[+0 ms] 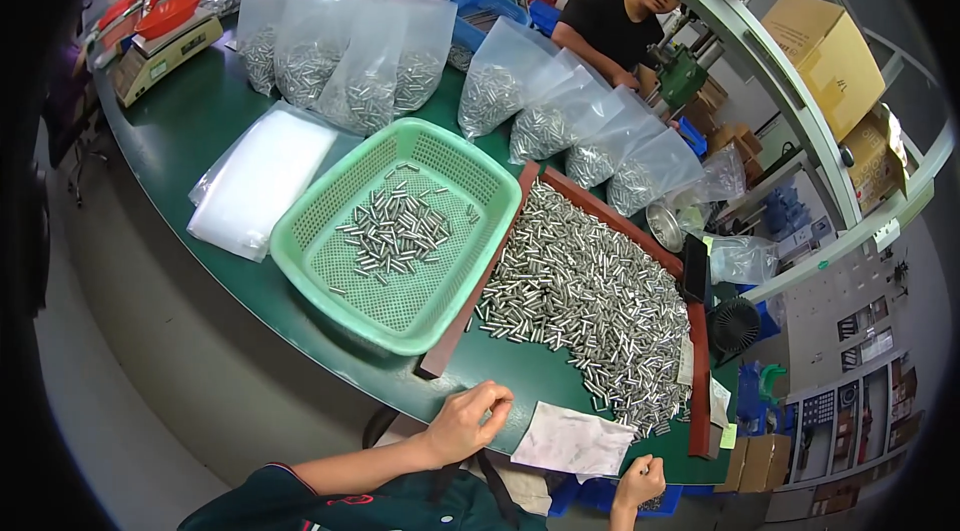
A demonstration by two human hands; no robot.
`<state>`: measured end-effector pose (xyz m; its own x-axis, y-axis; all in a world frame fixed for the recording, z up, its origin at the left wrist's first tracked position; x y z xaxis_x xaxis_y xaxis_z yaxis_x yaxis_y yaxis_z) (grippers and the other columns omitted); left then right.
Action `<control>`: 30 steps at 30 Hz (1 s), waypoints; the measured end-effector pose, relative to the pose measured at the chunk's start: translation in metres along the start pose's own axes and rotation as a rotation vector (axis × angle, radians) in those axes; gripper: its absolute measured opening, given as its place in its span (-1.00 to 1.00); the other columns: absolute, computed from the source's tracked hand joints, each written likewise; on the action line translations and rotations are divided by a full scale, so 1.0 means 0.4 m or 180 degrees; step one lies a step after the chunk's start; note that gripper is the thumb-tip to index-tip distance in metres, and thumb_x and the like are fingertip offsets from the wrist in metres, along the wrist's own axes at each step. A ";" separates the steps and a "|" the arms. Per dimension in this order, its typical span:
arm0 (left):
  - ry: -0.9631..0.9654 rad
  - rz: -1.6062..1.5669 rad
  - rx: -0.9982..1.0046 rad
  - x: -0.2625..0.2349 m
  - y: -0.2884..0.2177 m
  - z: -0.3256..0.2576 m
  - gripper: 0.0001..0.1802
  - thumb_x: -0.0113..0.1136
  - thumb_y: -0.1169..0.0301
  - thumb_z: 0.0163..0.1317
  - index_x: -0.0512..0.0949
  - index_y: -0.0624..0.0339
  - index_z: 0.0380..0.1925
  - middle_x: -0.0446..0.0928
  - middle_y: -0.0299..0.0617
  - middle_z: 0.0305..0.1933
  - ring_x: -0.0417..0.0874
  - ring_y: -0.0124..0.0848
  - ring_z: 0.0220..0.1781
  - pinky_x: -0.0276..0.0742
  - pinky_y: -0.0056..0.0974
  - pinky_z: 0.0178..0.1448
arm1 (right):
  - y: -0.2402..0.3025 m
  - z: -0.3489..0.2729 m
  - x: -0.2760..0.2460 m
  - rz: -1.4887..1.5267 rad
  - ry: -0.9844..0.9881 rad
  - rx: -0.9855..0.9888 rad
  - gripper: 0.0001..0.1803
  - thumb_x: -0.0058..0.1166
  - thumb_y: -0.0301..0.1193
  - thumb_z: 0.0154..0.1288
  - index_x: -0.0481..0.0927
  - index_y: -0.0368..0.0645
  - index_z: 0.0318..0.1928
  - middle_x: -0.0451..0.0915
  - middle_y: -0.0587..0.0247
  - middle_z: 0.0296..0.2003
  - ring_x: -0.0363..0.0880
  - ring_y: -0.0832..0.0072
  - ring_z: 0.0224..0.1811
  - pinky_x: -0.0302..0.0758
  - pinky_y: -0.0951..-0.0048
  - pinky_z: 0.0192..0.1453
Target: Inspecting and cleaning small metal cylinders at a workbench in a manufacturing facility.
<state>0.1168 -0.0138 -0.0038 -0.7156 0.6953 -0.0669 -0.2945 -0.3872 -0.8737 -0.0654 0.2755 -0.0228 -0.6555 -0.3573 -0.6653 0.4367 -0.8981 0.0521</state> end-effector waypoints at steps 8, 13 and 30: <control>0.0283 -0.0051 -0.0378 0.000 -0.004 0.000 -0.84 0.14 0.54 -0.01 0.36 0.26 -0.43 0.45 -0.15 -0.56 0.53 -0.31 -0.55 0.43 -0.32 -0.48 | -0.035 -0.008 0.010 0.0506 0.0205 -0.0264 -0.73 -0.16 -0.53 0.04 0.15 -0.26 -0.72 0.15 0.01 -0.78 0.16 0.09 -0.76 0.04 0.16 -0.65; 0.0231 0.0060 -0.0322 0.001 0.001 -0.001 -0.85 0.14 0.54 0.00 0.37 0.26 -0.43 0.44 -0.17 -0.57 0.50 -0.35 -0.58 0.39 -0.32 -0.51 | -0.022 -0.004 0.019 0.0625 0.0304 -0.0227 -0.74 -0.18 -0.51 0.03 0.14 -0.25 -0.72 0.13 0.00 -0.77 0.15 0.08 -0.74 0.00 0.15 -0.64; 0.0216 0.0247 -0.0727 0.024 0.001 -0.003 -0.82 0.12 0.54 0.04 0.38 0.30 -0.34 0.36 -0.28 -0.63 0.17 -0.61 -0.71 0.16 -0.46 -0.63 | -0.044 0.011 0.016 0.0776 0.0338 -0.0481 -0.78 -0.17 -0.56 -0.04 0.13 -0.22 -0.72 0.17 0.09 -0.73 0.20 0.13 -0.68 0.07 0.22 -0.56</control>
<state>0.1105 -0.0068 -0.0054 -0.6839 0.7110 -0.1636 -0.0840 -0.2994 -0.9504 -0.0799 0.2881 -0.0246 -0.4555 -0.5217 -0.7213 0.6652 -0.7380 0.1138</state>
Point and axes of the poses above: each hand's wrist, its own z-axis towards the middle knuckle, its own x-axis out of the palm, y = z × x, the point moved 1 cm from there along z, towards the middle knuckle
